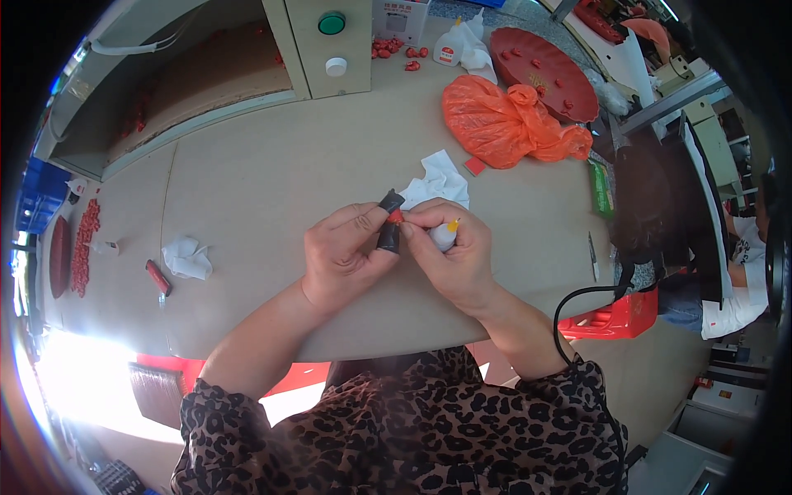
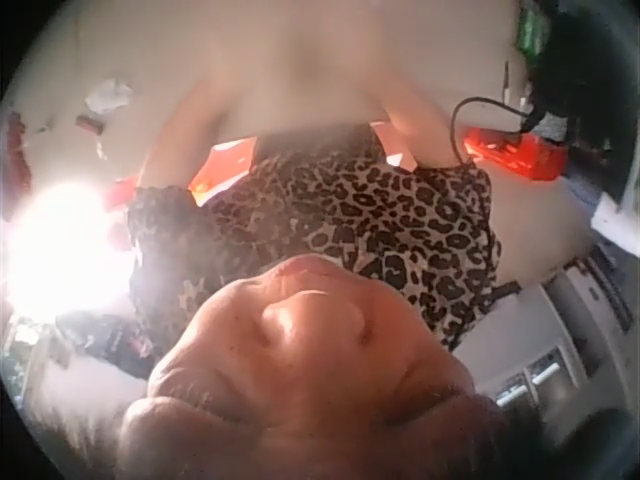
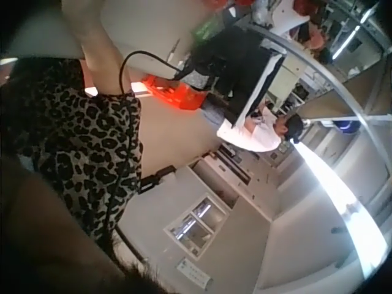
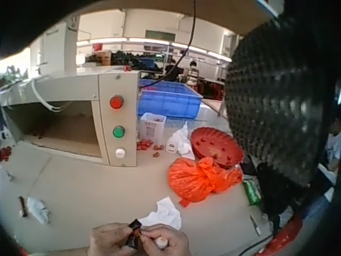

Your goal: Apply adhesive and assemble small plastic toy components at a workstation.

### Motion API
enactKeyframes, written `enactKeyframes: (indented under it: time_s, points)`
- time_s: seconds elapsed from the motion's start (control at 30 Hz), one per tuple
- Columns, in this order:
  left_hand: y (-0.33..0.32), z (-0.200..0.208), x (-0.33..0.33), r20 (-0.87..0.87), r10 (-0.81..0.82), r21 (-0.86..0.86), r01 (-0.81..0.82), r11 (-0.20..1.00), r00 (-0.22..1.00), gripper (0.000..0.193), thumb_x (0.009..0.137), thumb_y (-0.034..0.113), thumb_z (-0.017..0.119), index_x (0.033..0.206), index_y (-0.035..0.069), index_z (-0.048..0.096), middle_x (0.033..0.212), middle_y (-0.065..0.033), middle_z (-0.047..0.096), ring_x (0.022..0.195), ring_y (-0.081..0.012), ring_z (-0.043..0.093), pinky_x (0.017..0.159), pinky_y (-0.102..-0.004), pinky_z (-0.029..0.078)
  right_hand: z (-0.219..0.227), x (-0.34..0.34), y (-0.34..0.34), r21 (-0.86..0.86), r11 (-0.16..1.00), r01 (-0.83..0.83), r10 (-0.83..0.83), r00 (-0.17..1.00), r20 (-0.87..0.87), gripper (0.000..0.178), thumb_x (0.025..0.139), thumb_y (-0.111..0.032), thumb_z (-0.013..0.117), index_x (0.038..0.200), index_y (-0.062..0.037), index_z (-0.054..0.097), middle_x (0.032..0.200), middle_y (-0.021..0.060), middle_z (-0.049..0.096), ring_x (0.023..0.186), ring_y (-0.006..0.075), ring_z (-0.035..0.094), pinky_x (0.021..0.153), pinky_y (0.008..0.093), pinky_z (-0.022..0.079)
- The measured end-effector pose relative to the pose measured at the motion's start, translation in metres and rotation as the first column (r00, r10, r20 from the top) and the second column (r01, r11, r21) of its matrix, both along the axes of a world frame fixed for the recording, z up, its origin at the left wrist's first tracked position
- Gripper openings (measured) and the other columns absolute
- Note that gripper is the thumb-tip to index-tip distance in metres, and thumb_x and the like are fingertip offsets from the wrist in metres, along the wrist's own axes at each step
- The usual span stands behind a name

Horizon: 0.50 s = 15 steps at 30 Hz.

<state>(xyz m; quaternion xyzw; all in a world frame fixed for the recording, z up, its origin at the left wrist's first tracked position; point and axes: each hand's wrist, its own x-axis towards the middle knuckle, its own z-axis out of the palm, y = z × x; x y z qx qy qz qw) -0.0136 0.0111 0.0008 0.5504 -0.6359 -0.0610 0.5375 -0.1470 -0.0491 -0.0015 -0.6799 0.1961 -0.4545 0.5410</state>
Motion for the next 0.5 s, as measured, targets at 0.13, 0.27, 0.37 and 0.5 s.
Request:
enactKeyframes:
  time_s: [0.13,0.27,0.37,0.5]
  points:
    - [0.0007,0.0005,-0.0005,-0.017,0.006,0.012,-0.005,1.0,1.0,0.027,0.059,-0.002,0.06,0.086,0.0,0.061,0.074,-0.0112,0.059,0.063,-0.0193,0.057,0.058,-0.0249,0.046,-0.0004,-0.0014,-0.0004,-0.093,0.996,-0.006,0.005,1.0,-0.014,0.01,0.073,0.008,0.054,0.08,0.0018,0.052,0.078,0.0076,0.056,0.069,0.0111,0.052,0.062,0.0215,0.041]
    - [0.0016,0.0037,-0.001,-0.056,-0.006,0.019,0.007,1.0,0.998,0.024,0.061,-0.003,0.061,0.084,0.0,0.061,0.071,-0.0105,0.058,0.061,-0.0187,0.056,0.056,-0.0246,0.045,-0.0052,-0.0004,0.0003,-0.129,0.991,-0.018,0.019,1.0,0.005,0.013,0.073,0.01,0.054,0.083,0.0015,0.052,0.082,0.0089,0.056,0.074,0.011,0.052,0.065,0.0204,0.041]
    - [0.0005,0.0036,-0.0028,-0.077,-0.003,0.022,0.005,1.0,0.997,0.022,0.061,-0.003,0.061,0.083,0.0,0.061,0.069,-0.0102,0.058,0.06,-0.0185,0.055,0.055,-0.0246,0.044,-0.004,0.0007,0.001,-0.172,0.985,0.009,-0.005,1.0,0.018,0.014,0.072,0.011,0.054,0.083,0.0017,0.052,0.081,0.0093,0.055,0.074,0.0112,0.053,0.065,0.0205,0.042]
    - [0.0011,0.0025,-0.002,-0.081,0.01,0.014,-0.008,1.0,0.997,0.02,0.061,-0.003,0.06,0.081,-0.001,0.06,0.068,-0.0105,0.057,0.059,-0.0183,0.055,0.055,-0.0246,0.044,-0.0051,0.0035,0.002,-0.141,0.99,0.006,-0.002,1.0,0.027,0.014,0.072,0.011,0.054,0.083,0.0018,0.052,0.081,0.0094,0.055,0.073,0.0115,0.053,0.065,0.0208,0.042]
